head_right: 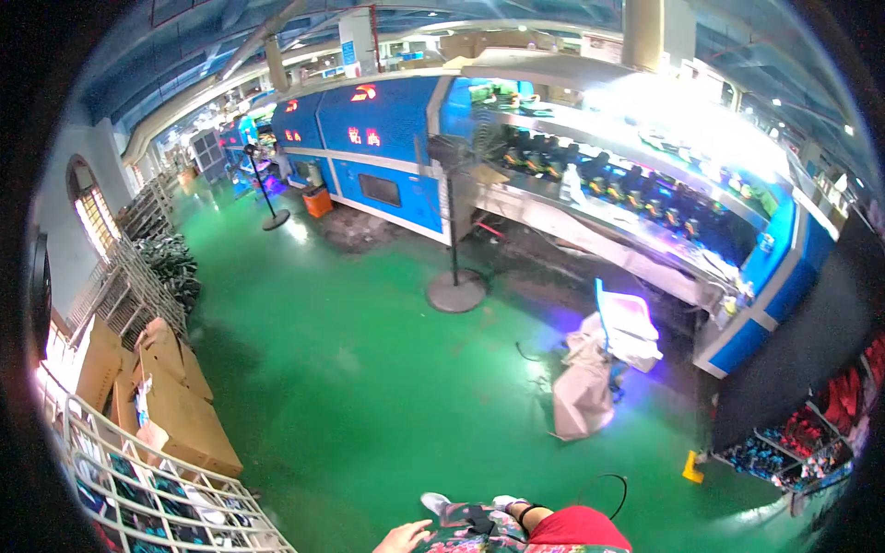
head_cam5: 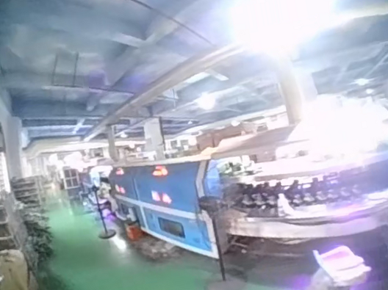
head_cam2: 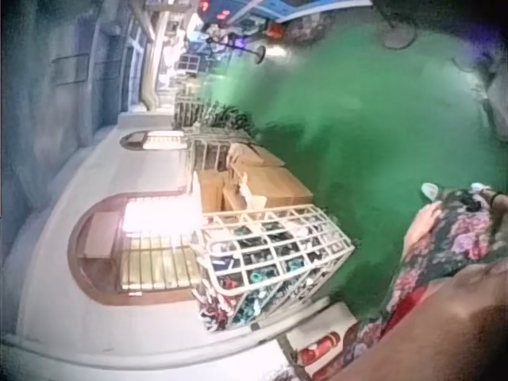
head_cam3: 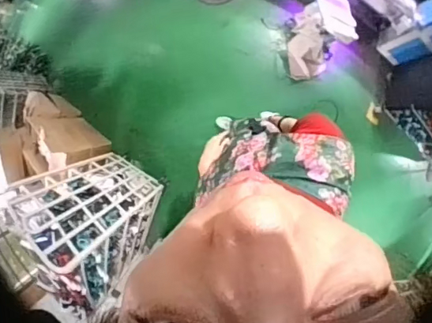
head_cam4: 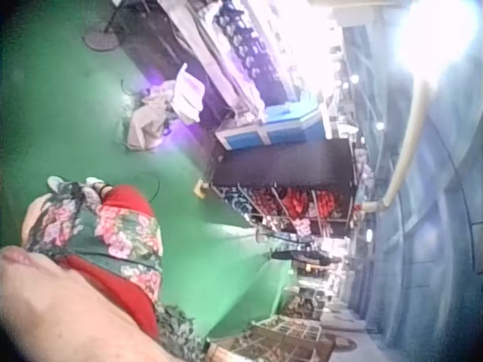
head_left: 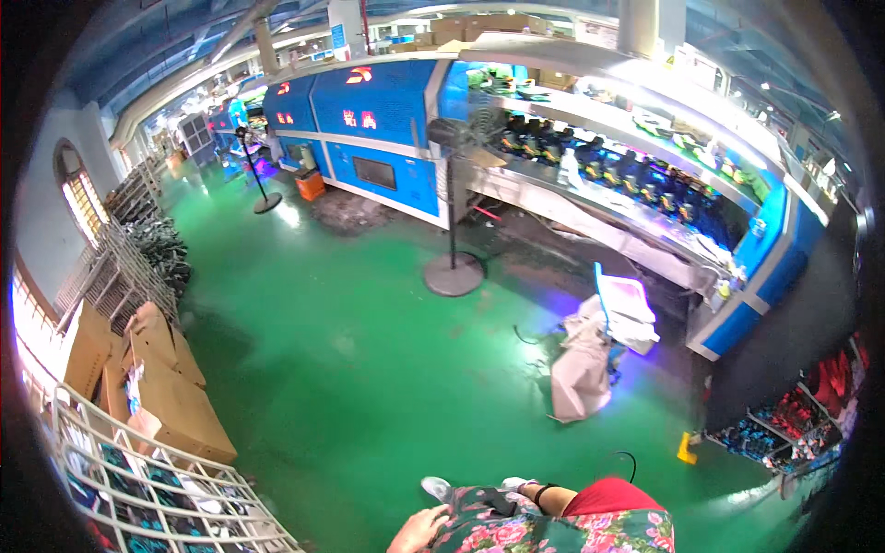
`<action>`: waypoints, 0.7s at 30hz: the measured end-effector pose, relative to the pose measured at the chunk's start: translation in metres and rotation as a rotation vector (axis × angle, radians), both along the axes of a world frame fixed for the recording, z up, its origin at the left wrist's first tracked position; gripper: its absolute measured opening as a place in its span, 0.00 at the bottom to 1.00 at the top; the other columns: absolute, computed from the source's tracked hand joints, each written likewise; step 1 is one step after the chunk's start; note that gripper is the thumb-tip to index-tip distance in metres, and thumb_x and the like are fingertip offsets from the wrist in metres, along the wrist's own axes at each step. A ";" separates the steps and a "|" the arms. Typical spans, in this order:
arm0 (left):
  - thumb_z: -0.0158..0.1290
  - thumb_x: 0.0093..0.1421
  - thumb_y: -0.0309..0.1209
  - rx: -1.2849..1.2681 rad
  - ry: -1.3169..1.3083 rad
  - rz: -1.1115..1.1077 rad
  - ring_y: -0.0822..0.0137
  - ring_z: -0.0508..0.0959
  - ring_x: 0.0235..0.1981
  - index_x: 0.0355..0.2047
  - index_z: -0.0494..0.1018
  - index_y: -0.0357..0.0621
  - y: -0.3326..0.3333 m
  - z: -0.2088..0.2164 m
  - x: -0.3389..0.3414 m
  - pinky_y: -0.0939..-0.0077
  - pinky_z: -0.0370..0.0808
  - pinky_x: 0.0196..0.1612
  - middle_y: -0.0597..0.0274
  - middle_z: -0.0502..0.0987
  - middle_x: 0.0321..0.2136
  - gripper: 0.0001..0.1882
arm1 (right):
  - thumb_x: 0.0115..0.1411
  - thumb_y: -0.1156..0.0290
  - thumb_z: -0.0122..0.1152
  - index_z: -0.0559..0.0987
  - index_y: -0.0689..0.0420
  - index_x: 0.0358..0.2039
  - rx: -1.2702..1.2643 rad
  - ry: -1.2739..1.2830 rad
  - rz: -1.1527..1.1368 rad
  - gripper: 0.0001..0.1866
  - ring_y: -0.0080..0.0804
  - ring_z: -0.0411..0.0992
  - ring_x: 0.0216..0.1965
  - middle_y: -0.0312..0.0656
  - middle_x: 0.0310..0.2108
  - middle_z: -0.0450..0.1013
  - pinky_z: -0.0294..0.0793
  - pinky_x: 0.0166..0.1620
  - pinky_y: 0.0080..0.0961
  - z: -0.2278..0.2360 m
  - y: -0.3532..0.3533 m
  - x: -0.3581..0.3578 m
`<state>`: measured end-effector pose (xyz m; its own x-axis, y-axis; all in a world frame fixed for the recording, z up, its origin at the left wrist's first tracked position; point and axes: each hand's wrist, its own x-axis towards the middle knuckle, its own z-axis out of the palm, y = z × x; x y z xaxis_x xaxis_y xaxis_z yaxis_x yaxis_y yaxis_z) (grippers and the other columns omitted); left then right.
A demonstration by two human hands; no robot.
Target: Organize and inspect shoe soles on a conveyor belt and production line.
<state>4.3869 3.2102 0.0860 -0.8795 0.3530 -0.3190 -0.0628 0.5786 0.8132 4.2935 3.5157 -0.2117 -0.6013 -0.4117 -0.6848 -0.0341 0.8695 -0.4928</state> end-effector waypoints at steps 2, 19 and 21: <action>0.56 0.61 0.47 -0.097 -0.147 0.168 0.52 0.80 0.43 0.59 0.71 0.47 -0.048 0.055 -0.041 0.60 0.76 0.50 0.44 0.78 0.45 0.29 | 0.60 0.53 0.55 0.82 0.48 0.47 -0.325 -0.003 -0.104 0.20 0.37 0.76 0.46 0.38 0.46 0.79 0.73 0.49 0.35 0.112 -0.041 -0.048; 0.56 0.61 0.38 0.108 0.009 0.281 0.54 0.79 0.46 0.57 0.71 0.42 -0.388 0.052 -0.372 0.65 0.75 0.48 0.45 0.78 0.47 0.25 | 0.61 0.53 0.48 0.83 0.54 0.35 -0.041 0.286 0.762 0.21 0.55 0.76 0.38 0.49 0.38 0.79 0.75 0.43 0.44 0.026 -0.449 -0.423; 0.56 0.61 0.41 -0.002 0.130 0.173 0.50 0.78 0.48 0.57 0.71 0.42 -0.424 0.069 -0.454 0.60 0.74 0.51 0.43 0.77 0.48 0.26 | 0.61 0.53 0.48 0.83 0.54 0.35 -0.119 0.332 0.349 0.21 0.55 0.76 0.39 0.49 0.38 0.79 0.75 0.43 0.44 -0.054 -0.391 -0.471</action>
<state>3.9324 2.7860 0.1547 -0.9609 0.1923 -0.1991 -0.0558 0.5699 0.8198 3.8228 3.1244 -0.2652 -0.5909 -0.6914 -0.4156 -0.4853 0.7162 -0.5015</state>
